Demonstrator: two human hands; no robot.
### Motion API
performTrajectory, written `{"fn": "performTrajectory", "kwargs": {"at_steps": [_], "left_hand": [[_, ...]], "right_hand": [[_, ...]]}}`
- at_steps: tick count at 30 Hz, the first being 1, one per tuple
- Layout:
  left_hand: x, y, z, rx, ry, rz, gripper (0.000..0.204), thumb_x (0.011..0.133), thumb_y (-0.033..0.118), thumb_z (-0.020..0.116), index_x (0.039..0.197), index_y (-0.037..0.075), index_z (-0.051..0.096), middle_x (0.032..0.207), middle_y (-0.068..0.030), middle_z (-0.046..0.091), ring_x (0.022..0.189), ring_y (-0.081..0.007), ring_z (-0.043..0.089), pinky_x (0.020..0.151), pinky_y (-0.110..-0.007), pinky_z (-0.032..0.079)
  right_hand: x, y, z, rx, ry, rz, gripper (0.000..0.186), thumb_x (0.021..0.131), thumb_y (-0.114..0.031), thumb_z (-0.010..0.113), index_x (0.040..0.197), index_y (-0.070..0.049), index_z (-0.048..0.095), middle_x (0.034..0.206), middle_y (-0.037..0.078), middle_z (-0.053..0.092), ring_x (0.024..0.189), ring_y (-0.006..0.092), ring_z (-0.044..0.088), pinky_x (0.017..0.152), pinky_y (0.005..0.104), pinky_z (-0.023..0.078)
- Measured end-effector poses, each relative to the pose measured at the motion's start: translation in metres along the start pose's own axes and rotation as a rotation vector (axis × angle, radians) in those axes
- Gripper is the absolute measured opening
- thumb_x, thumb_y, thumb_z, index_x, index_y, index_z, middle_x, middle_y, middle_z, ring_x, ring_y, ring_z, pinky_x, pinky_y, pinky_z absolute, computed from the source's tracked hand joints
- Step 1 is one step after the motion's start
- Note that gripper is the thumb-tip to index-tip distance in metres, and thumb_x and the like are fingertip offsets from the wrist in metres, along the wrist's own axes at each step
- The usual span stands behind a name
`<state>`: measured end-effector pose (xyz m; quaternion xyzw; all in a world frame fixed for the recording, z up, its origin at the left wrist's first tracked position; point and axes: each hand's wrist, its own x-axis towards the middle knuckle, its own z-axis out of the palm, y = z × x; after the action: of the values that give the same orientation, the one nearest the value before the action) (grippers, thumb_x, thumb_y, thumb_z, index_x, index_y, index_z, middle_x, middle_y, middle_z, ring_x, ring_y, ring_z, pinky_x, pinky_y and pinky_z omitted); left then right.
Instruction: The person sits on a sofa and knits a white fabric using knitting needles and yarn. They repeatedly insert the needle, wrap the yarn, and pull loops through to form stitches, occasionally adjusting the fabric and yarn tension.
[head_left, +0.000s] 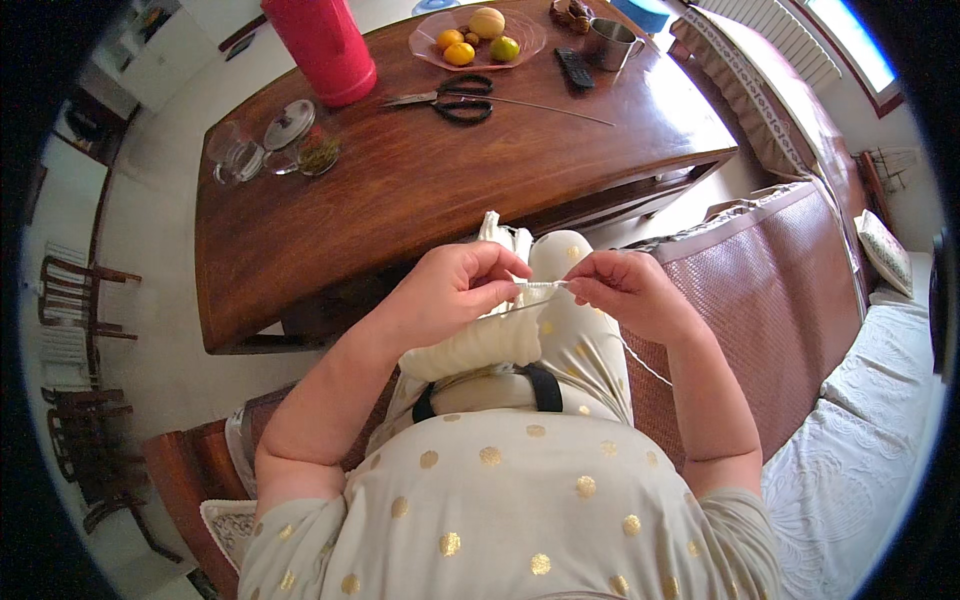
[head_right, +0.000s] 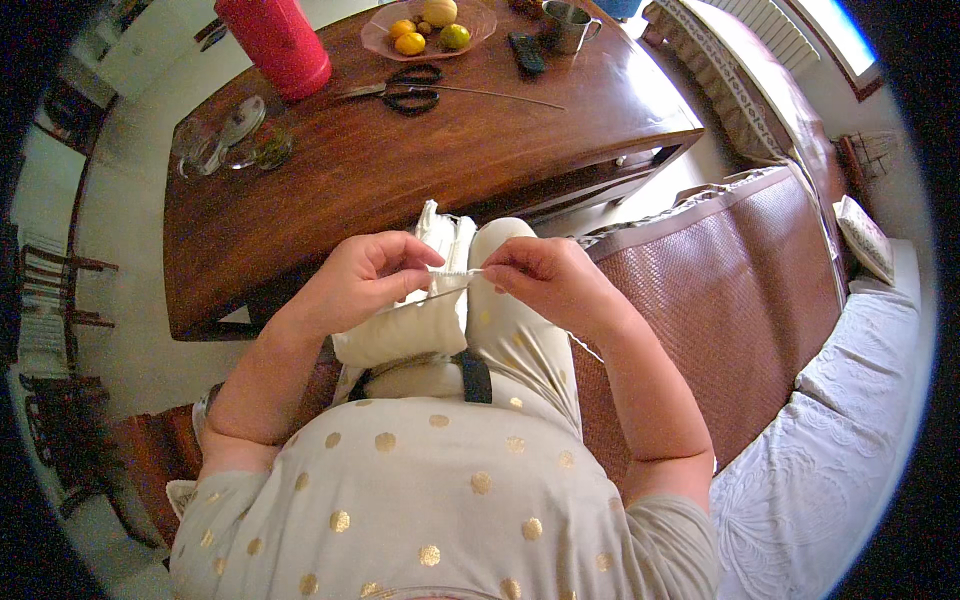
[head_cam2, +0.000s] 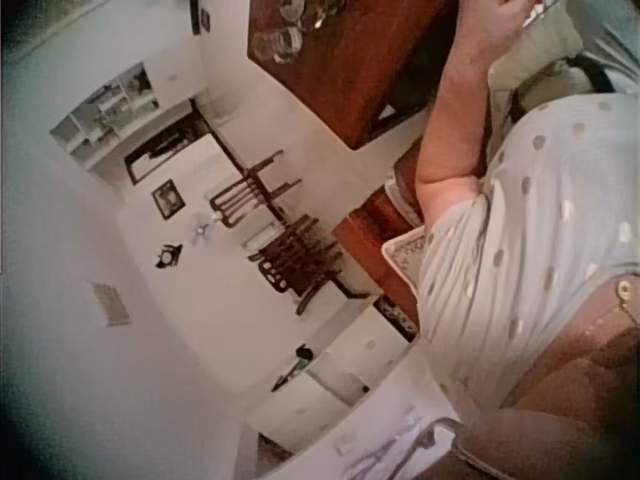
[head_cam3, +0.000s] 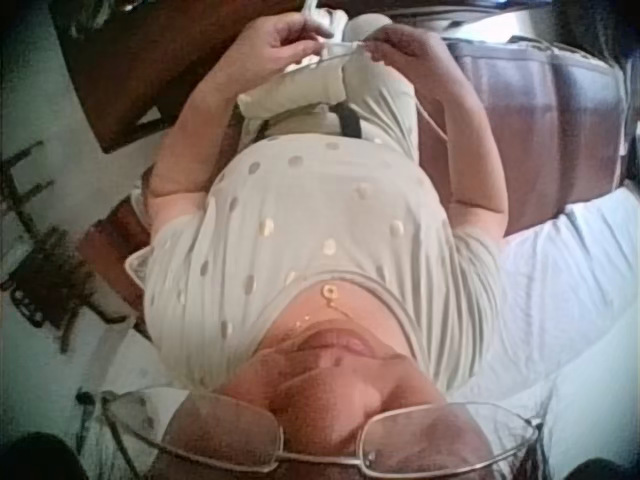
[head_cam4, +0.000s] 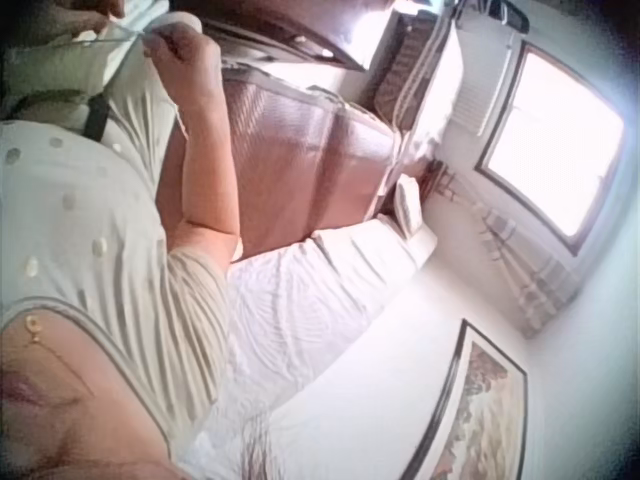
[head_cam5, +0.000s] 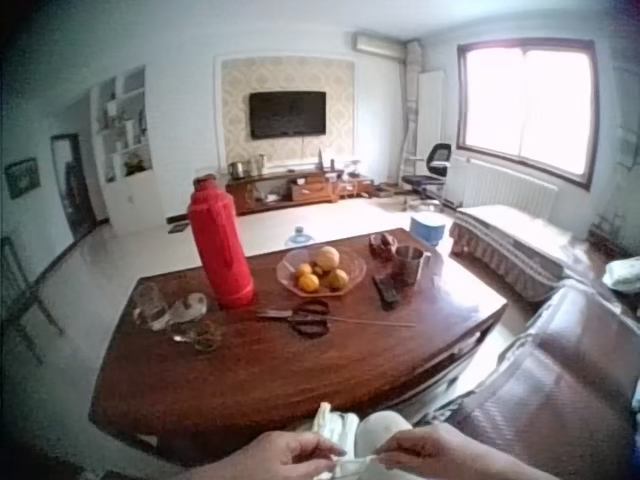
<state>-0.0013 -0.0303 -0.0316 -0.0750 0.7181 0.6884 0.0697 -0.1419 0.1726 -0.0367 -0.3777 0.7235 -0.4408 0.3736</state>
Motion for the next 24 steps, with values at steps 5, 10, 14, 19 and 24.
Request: {"fn": "performTrajectory", "kwargs": {"at_steps": [5,10,14,19,24], "left_hand": [[-0.002,0.008,0.005,0.182,0.011,0.064,0.015,0.087,0.006,0.059,0.1,-0.001,0.061,0.082,-0.0034,0.063,0.076,-0.0073,0.057,0.069,-0.024,0.047],[-0.002,0.026,0.016,0.359,0.014,0.112,0.014,0.085,0.01,0.064,0.096,0.002,0.061,0.079,-0.0031,0.061,0.072,-0.0054,0.054,0.066,-0.022,0.046],[-0.004,0.03,0.023,0.351,0.073,0.099,0.014,0.084,0.011,0.066,0.094,0.002,0.06,0.077,-0.0007,0.058,0.069,-0.0041,0.052,0.061,-0.021,0.044],[-0.01,0.018,0.026,0.139,0.148,0.032,0.019,0.085,0.008,0.065,0.103,0.003,0.062,0.077,0.0038,0.057,0.068,-0.0027,0.05,0.06,-0.02,0.043],[-0.015,0.002,0.023,-0.052,0.097,-0.047,0.026,0.086,0.006,0.063,0.111,0.001,0.062,0.088,0.0005,0.063,0.077,-0.0048,0.056,0.069,-0.021,0.047]], "right_hand": [[-0.005,-0.01,0.008,-0.165,0.12,-0.115,0.011,0.087,-0.012,0.061,0.09,-0.002,0.065,0.067,0.008,0.062,0.06,0.0116,0.058,0.056,0.0274,0.047],[-0.006,-0.019,0.014,-0.181,0.103,-0.2,0.011,0.086,-0.014,0.062,0.088,-0.004,0.066,0.069,0.011,0.064,0.059,0.0187,0.062,0.056,0.0317,0.049],[-0.009,-0.018,0.015,-0.208,0.09,-0.276,0.01,0.088,-0.013,0.06,0.09,-0.005,0.065,0.07,0.01,0.064,0.062,0.0183,0.062,0.058,0.0308,0.049],[-0.015,-0.021,0.013,-0.032,0.136,-0.22,0.014,0.092,-0.012,0.054,0.1,-0.004,0.061,0.069,0.007,0.06,0.063,0.0149,0.06,0.06,0.0278,0.049],[-0.018,-0.015,0.01,0.055,0.221,-0.297,0.014,0.093,-0.009,0.051,0.103,-0.004,0.059,0.069,0.003,0.058,0.063,0.0101,0.058,0.059,0.0248,0.048]]}}
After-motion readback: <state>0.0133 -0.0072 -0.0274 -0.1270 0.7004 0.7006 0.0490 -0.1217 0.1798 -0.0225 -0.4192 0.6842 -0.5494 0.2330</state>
